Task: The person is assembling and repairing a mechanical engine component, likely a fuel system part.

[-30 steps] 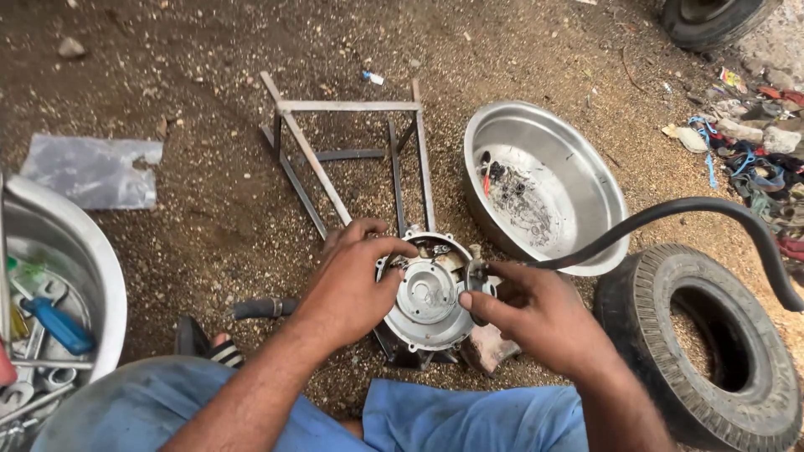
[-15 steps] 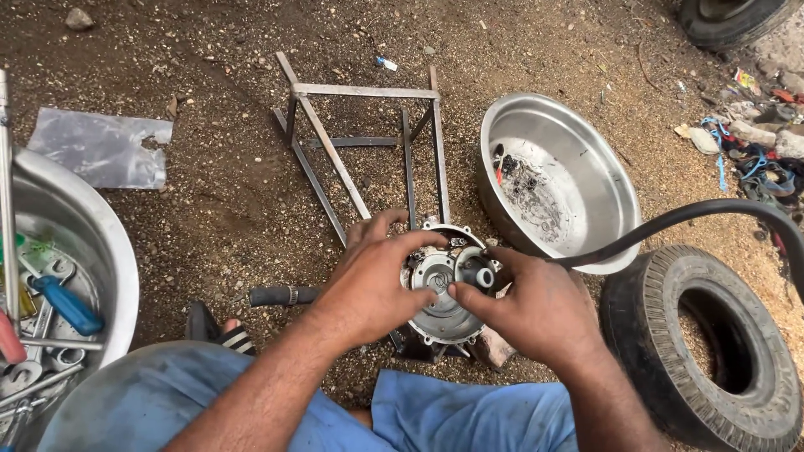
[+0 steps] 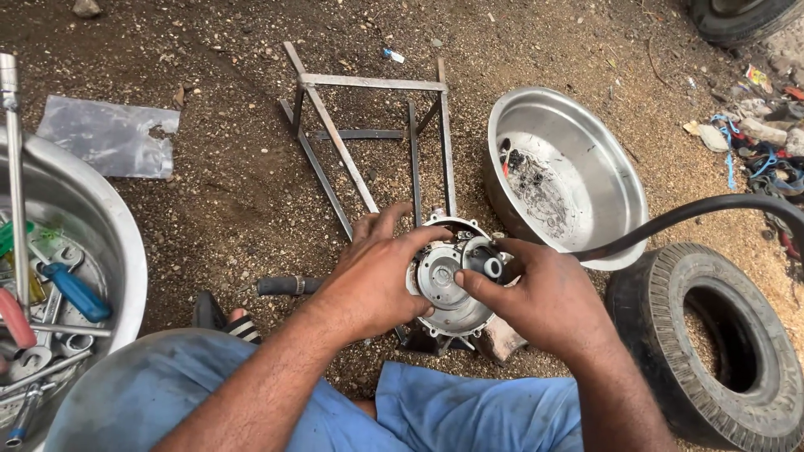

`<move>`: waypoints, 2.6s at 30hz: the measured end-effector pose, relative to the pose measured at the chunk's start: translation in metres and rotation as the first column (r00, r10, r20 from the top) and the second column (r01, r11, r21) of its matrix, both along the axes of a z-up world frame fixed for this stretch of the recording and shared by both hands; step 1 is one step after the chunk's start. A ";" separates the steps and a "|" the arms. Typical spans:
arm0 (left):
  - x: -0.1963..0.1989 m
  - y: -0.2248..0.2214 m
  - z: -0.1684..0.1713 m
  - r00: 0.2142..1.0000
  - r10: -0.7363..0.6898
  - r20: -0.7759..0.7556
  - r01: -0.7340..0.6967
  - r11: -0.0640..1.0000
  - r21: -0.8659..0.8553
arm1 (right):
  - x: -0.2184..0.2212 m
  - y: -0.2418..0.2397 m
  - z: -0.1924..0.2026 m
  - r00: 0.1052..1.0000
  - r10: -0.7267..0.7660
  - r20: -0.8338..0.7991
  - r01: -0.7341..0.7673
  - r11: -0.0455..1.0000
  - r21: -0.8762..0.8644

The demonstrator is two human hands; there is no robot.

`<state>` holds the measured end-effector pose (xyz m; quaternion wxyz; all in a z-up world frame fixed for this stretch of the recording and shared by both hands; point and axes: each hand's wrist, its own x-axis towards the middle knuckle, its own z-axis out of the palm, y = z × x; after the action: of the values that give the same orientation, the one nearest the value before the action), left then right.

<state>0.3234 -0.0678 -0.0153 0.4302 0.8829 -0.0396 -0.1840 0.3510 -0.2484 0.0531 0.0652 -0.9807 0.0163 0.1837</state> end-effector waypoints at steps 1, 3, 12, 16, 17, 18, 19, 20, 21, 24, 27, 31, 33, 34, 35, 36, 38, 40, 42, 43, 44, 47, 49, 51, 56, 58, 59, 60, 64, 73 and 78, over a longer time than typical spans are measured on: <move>0.000 0.000 0.000 1.000 0.001 0.000 -0.001 1.000 0.000 | 0.000 -0.001 -0.001 1.000 0.001 0.000 -0.001 1.000 0.000; -0.001 0.001 -0.001 1.000 0.002 0.007 -0.002 1.000 0.002 | 0.001 -0.003 -0.004 1.000 0.008 0.007 -0.008 1.000 0.008; -0.001 0.002 -0.010 0.999 0.014 0.031 -0.013 1.000 -0.020 | 0.003 0.000 -0.009 0.999 0.038 -0.010 -0.038 0.999 0.004; 0.000 0.002 -0.008 1.000 0.006 0.007 -0.006 1.000 -0.008 | 0.004 -0.002 -0.009 0.999 0.038 0.004 -0.038 0.999 -0.004; 0.000 0.002 -0.009 1.000 0.006 0.020 -0.006 1.000 -0.010 | 0.004 -0.002 -0.008 1.000 0.030 -0.004 -0.030 1.000 -0.008; 0.000 0.002 -0.009 0.999 0.006 0.033 -0.006 1.000 -0.012 | 0.004 -0.002 -0.007 1.000 0.021 -0.011 -0.021 1.000 -0.012; 0.000 0.002 -0.010 0.999 0.005 0.033 -0.005 1.000 -0.013 | 0.003 -0.002 -0.006 1.000 0.020 -0.011 -0.021 1.000 -0.013; 0.000 0.001 -0.011 0.999 0.007 0.035 -0.006 1.000 -0.014 | 0.003 -0.003 -0.006 1.000 0.016 -0.007 -0.016 1.000 -0.017; 0.000 0.001 -0.012 0.999 0.008 0.038 -0.008 1.000 -0.016 | 0.003 -0.003 -0.005 1.000 0.011 -0.002 -0.011 1.000 -0.021; 0.001 0.000 -0.011 1.000 0.008 0.013 -0.008 1.000 -0.010 | 0.005 -0.005 -0.008 0.999 0.039 0.010 -0.039 0.999 -0.012; 0.001 0.000 -0.013 1.000 0.006 0.014 -0.006 1.000 -0.018 | 0.005 -0.002 -0.008 0.999 0.038 -0.007 -0.038 0.999 -0.018; 0.000 0.001 -0.005 1.000 -0.007 -0.030 0.007 1.000 -0.003 | 0.003 0.006 -0.005 0.999 0.002 -0.050 -0.005 0.999 -0.049; -0.001 0.001 -0.002 1.000 0.005 -0.016 -0.006 1.000 -0.031 | 0.001 0.009 -0.004 0.999 0.013 -0.038 -0.015 0.998 -0.057; -0.002 -0.002 -0.002 1.000 0.005 -0.016 -0.005 1.000 -0.031 | -0.001 0.012 -0.004 0.999 0.012 -0.038 -0.015 0.998 -0.057; -0.002 -0.004 -0.001 1.000 0.019 0.014 -0.019 1.000 -0.022 | -0.002 0.015 -0.005 0.999 0.029 -0.030 -0.031 0.995 -0.093; -0.002 -0.006 -0.001 0.998 0.034 0.043 -0.033 0.999 -0.014 | -0.003 0.018 -0.005 0.999 0.045 -0.023 -0.048 0.991 -0.128; -0.004 -0.009 -0.001 0.997 0.032 0.065 -0.033 0.999 0.010 | -0.004 0.017 -0.013 0.997 0.081 -0.014 -0.083 0.989 -0.126; -0.006 -0.012 -0.003 0.996 0.026 0.087 -0.030 0.999 0.036 | -0.006 0.017 -0.017 0.993 0.114 -0.003 -0.114 0.986 -0.122; -0.008 -0.016 -0.009 0.984 0.048 0.169 -0.050 0.999 0.009 | -0.008 0.019 -0.019 0.990 0.138 0.007 -0.136 0.983 -0.121; -0.008 -0.018 -0.012 0.985 0.045 0.169 -0.048 0.999 0.011 | -0.008 0.018 -0.021 0.991 0.135 0.007 -0.134 0.984 -0.119; -0.008 -0.020 -0.015 0.980 0.053 0.193 -0.056 0.998 0.009 | -0.009 0.016 -0.022 0.990 0.136 0.039 -0.131 0.985 -0.109; -0.010 -0.026 -0.026 0.969 0.073 0.237 -0.073 0.997 -0.007 | -0.010 0.015 -0.024 0.991 0.121 0.056 -0.114 0.988 -0.103; -0.010 -0.030 -0.029 0.963 0.082 0.258 -0.079 0.997 -0.023 | -0.010 0.015 -0.024 0.994 0.102 0.042 -0.097 0.989 -0.107; -0.009 -0.032 -0.029 0.966 0.096 0.241 -0.092 0.995 -0.024 | -0.010 0.016 -0.023 0.998 0.059 0.035 -0.056 0.993 -0.102; -0.006 -0.036 -0.025 0.971 0.108 0.213 -0.107 0.994 -0.016 | -0.009 0.004 -0.035 0.992 0.081 0.095 -0.077 0.996 -0.053; -0.005 -0.037 -0.024 0.980 0.101 0.169 -0.104 0.995 0.006 | -0.009 -0.001 -0.040 0.987 0.100 0.127 -0.098 0.995 -0.029; -0.005 -0.038 -0.026 0.978 0.109 0.176 -0.112 0.994 0.007 | -0.009 -0.003 -0.043 0.992 0.089 0.093 -0.088 0.996 -0.023; -0.005 -0.038 -0.027 0.976 0.117 0.183 -0.121 0.993 0.009 | -0.008 -0.005 -0.045 0.995 0.078 0.059 -0.077 0.997 -0.017; -0.002 -0.039 -0.028 0.992 0.088 0.085 -0.093 0.994 0.056 | -0.008 -0.019 -0.042 0.975 0.142 0.171 -0.157 0.984 0.081; -0.003 -0.048 -0.038 0.951 0.145 0.273 -0.152 0.988 0.007 | 0.001 -0.043 -0.044 0.997 0.063 0.045 -0.075 0.935 0.346; -0.004 -0.053 -0.040 0.895 0.192 0.402 -0.222 0.975 0.030 | 0.006 -0.038 -0.044 0.989 -0.147 -0.011 0.139 0.903 0.407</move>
<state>0.3193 -0.1207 -0.0554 0.3970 0.9164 -0.0251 0.0442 0.3573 -0.2867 0.0089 0.2812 -0.9435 0.0489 0.1681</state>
